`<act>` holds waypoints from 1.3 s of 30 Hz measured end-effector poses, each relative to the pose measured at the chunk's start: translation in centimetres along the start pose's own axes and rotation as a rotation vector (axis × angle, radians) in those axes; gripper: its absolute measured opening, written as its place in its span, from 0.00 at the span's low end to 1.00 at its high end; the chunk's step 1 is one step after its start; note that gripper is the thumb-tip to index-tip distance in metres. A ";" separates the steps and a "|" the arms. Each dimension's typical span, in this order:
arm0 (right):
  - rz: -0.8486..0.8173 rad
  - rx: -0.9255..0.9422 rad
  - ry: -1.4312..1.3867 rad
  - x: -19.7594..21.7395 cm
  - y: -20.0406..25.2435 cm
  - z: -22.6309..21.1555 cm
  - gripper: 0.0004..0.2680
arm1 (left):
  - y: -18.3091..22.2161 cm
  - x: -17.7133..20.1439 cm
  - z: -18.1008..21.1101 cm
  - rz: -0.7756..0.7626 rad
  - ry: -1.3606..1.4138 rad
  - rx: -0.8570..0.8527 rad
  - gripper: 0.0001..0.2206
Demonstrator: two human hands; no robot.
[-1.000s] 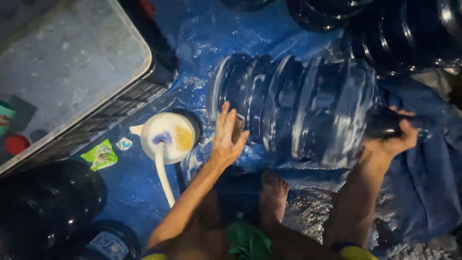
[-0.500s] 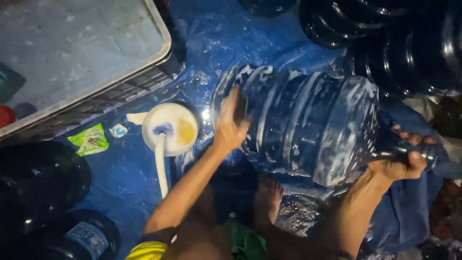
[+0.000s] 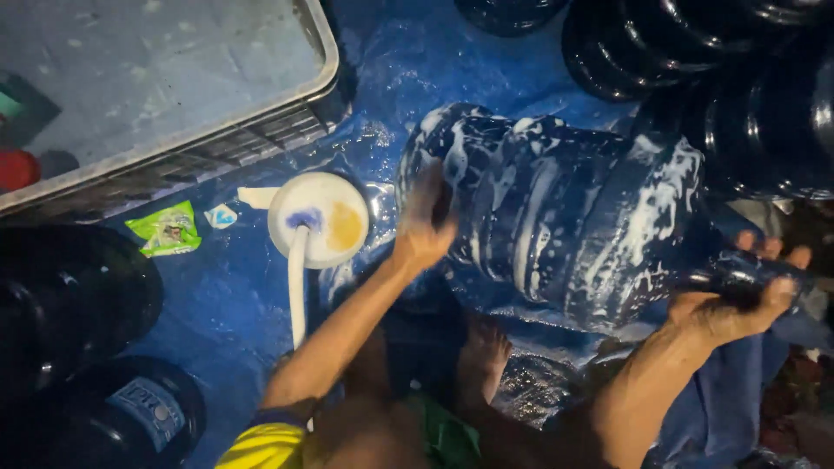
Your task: Scrubbing the exterior of a large plastic water jug with a soapy sponge to clean it.
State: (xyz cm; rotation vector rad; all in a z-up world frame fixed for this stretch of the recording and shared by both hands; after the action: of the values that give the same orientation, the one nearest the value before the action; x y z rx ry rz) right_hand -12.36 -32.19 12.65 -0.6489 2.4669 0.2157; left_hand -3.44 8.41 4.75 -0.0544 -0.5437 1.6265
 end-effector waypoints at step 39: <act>-0.098 -0.212 0.281 -4.5 1.7 -1.2 0.30 | 6.0 -1.2 -4.0 0.063 -0.291 -0.010 0.22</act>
State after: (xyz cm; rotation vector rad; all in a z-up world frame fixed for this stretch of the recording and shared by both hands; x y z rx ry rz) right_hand -10.55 -29.20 16.23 -0.9440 2.6934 0.3746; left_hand -7.45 8.33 -1.42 0.1615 -0.7788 1.7044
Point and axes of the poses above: each hand's wrist, its own y-axis away from the middle knuckle, its own x-axis out of the back of the hand, z = x × y, the point moved 2 cm from there along -y, towards the middle knuckle, and after that the axes turned 7 degrees about z, right-handed, at the moved point
